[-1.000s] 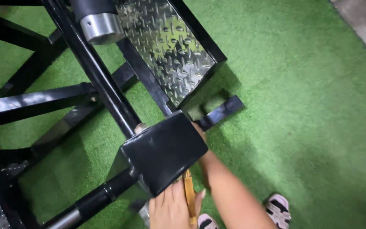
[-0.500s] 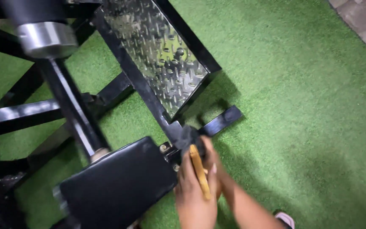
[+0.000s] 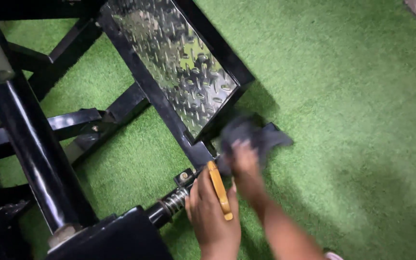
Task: Cleaning various parts of a weight machine using a spray bottle and a cloth.
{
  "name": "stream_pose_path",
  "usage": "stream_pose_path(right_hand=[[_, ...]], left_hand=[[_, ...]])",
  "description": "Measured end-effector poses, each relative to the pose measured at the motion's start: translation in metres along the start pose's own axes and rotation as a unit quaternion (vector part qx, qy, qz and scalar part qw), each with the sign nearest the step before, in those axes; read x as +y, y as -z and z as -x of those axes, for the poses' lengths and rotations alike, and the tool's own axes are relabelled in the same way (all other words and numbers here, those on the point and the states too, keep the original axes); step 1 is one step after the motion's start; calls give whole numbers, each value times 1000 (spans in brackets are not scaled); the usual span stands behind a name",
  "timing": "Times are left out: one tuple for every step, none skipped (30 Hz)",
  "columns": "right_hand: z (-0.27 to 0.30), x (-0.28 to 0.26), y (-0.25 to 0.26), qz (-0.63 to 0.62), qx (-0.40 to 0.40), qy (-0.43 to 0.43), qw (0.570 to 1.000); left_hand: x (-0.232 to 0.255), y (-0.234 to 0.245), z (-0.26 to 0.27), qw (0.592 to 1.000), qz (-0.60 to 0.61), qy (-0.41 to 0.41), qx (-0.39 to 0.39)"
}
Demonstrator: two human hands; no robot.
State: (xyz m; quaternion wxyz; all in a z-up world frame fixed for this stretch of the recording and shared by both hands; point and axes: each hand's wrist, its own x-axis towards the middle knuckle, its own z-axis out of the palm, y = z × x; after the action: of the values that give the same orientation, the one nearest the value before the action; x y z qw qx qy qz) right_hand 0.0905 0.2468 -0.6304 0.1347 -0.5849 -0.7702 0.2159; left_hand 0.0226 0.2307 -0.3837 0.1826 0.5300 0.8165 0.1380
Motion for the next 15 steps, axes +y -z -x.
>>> stream_pose_path(right_hand=[[14, -14, -6, -159, 31, 29, 986], [29, -27, -11, -313, 62, 57, 946], [26, -25, -4, -313, 61, 58, 946], [24, -24, 3, -305, -23, 23, 952], [21, -23, 11, -294, -108, -13, 950], [12, -7, 21, -292, -110, -12, 950], [3, 8, 31, -191, -203, -2, 960], [-7, 24, 41, -84, -292, 13, 953], [-8, 32, 37, -82, -294, 15, 952], [-9, 41, 33, -46, -193, 40, 979], [-9, 51, 29, -10, -90, 70, 993], [-12, 48, 26, -8, -89, 69, 994], [-15, 46, 23, -39, -49, 25, 998], [-15, 41, 19, -71, -12, -14, 997], [-10, 28, 7, -71, -15, -11, 997]], left_hand=[[-2, -2, 1, 1000, -13, -4, 2], [-4, -6, 2, 1000, -25, -8, 4], [-4, -6, 2, 1000, -25, -7, 5], [-3, -6, 3, 1000, -23, -11, 2], [-3, -6, 3, 1000, -20, -14, 0], [-5, -7, 5, 1000, -18, -11, 0], [-6, -9, 6, 1000, -20, -17, -14], [-8, -10, 8, 999, -21, -23, -26], [-3, -7, 6, 999, -19, -20, -25], [1, -4, 4, 999, -25, -8, -37], [6, -1, 2, 998, -31, 3, -48], [8, -1, 1, 998, -29, 1, -48], [9, -1, -1, 998, -29, -4, -51], [9, 0, 1, 998, -32, -3, -53], [10, -1, 3, 998, -31, 1, -52]])
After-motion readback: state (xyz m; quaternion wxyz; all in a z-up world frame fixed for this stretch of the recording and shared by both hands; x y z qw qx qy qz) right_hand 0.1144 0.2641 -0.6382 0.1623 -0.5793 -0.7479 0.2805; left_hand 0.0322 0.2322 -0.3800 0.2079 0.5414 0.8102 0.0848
